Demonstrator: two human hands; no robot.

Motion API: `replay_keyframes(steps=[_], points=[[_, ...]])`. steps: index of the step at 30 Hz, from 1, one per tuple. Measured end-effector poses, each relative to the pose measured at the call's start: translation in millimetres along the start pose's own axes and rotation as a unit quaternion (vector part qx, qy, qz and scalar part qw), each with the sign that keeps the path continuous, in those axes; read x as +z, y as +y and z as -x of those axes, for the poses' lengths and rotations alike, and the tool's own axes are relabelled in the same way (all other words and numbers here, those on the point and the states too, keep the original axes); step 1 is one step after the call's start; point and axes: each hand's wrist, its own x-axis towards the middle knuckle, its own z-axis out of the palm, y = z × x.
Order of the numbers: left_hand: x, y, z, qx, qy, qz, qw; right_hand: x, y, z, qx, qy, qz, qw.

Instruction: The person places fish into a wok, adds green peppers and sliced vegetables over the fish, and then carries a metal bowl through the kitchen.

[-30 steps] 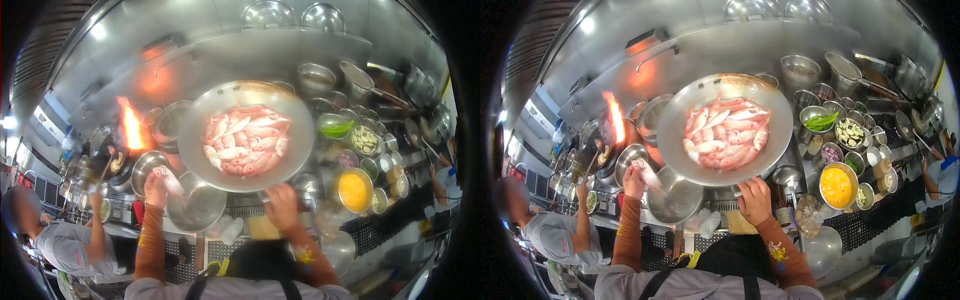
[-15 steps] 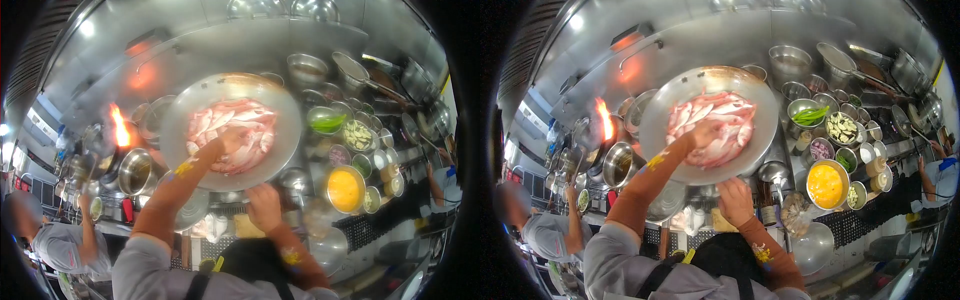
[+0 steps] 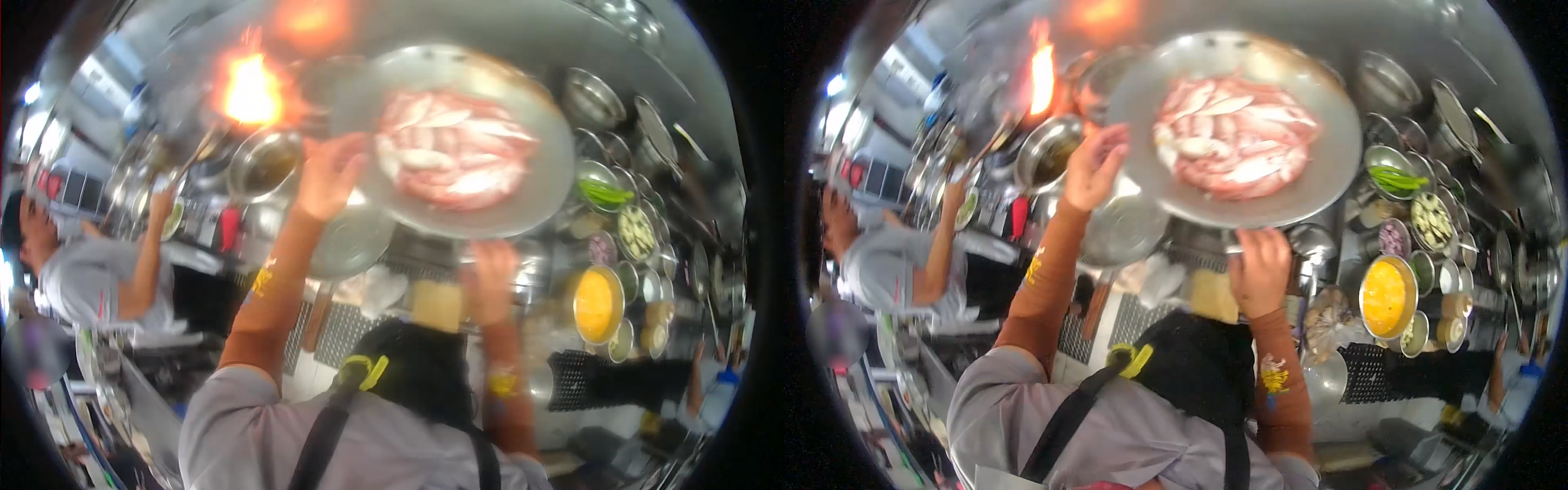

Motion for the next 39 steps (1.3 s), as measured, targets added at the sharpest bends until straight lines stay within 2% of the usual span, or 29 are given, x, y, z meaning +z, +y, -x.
replay_keyframes(steps=[2,3,4,5,6,7,9,10,12,14,17,18,20,21,22,23,26,28,29,32,34,36,38,39], points=[[-48.7,-13.0,61.9,-0.05,0.065,0.004,0.997,-2.7,-7.8,-1.1,0.018,-0.004,0.004,1.0],[-68.2,-33.6,96.9,-0.081,0.095,-0.001,0.992,0.4,-8.1,-6.0,0.004,0.005,-0.003,1.0],[-88.1,-55.5,131.2,-0.105,0.109,-0.06,0.987,6.1,-5.3,-2.1,-0.004,0.013,-0.006,1.0],[-101.7,-94.7,169.6,-0.112,0.15,-0.05,0.981,6.5,0.7,2.7,-0.006,0.02,-0.003,1.0],[-107.9,-95.0,197.2,-0.199,0.191,-0.022,0.961,5.3,-2.5,1.4,-0.016,0.035,-0.001,0.999],[-120.8,-121.6,225.3,-0.207,0.171,-0.128,0.955,6.3,-2.2,2.4,0.0,0.014,0.028,1.0],[-110.1,-92.8,242.1,-0.285,0.209,0.04,0.934,-2.3,-8.0,1.3,0.01,-0.012,0.025,1.0],[-104.4,-86.4,245.2,-0.29,0.213,0.032,0.933,-5.4,-8.2,1.1,0.002,-0.019,0.029,0.999],[-91.3,-85.7,246.7,-0.277,0.243,0.054,0.928,-9.3,-5.9,2.3,0.003,-0.027,0.009,1.0],[-87.0,-104.5,247.8,-0.235,0.26,0.003,0.937,-12.4,-2.7,3.6,-0.005,-0.018,0.001,1.0],[-80.5,-87.6,216.0,-0.191,0.237,0.011,0.952,-33.0,-8.7,2.7,0.013,-0.019,-0.085,0.996],[-72.2,-73.3,203.1,-0.121,0.237,0.01,0.964,-45.7,-13.5,5.9,0.027,0.002,-0.113,0.993],[-53.4,-17.4,177.3,-0.098,0.236,0.007,0.967,-77.0,-27.8,20.5,0.058,0.064,-0.116,0.99],[-54.1,-14.1,173.7,-0.086,0.19,0.009,0.978,-85.1,-24.0,31.5,0.085,0.099,-0.134,0.982],[-48.8,-3.7,172.4,-0.066,0.195,-0.02,0.978,-98.8,-25.8,52.0,0.108,0.135,-0.152,0.973],[-41.2,7.3,165.6,-0.04,0.203,-0.047,0.977,-110.0,-25.7,67.5,0.127,0.176,-0.169,0.961],[-25.1,50.1,148.3,0.012,0.217,-0.102,0.971,-134.9,-15.5,106.6,0.313,0.269,-0.363,0.835],[-9.2,69.3,146.1,0.002,0.245,-0.098,0.965,-154.8,2.7,133.3,0.327,0.317,-0.399,0.796],[-4.6,71.6,146.3,0.008,0.229,-0.09,0.969,-161.2,16.5,135.5,0.319,0.338,-0.419,0.78],[-0.6,69.9,148.7,0.069,0.193,-0.11,0.972,-175.0,20.0,141.4,0.317,0.382,-0.384,0.779],[4.9,77.0,156.3,0.033,0.2,-0.096,0.975,-184.8,21.2,138.7,0.327,0.376,-0.376,0.782],[6.2,65.3,152.5,0.037,0.225,-0.079,0.971,-193.8,30.7,120.7,0.323,0.365,-0.377,0.788],[10.0,61.9,161.1,0.011,0.257,-0.061,0.964,-208.8,41.9,104.7,0.288,0.305,-0.296,0.858],[9.5,65.5,169.2,0.004,0.262,-0.059,0.963,-216.5,39.1,93.2,0.301,0.305,-0.311,0.848]])
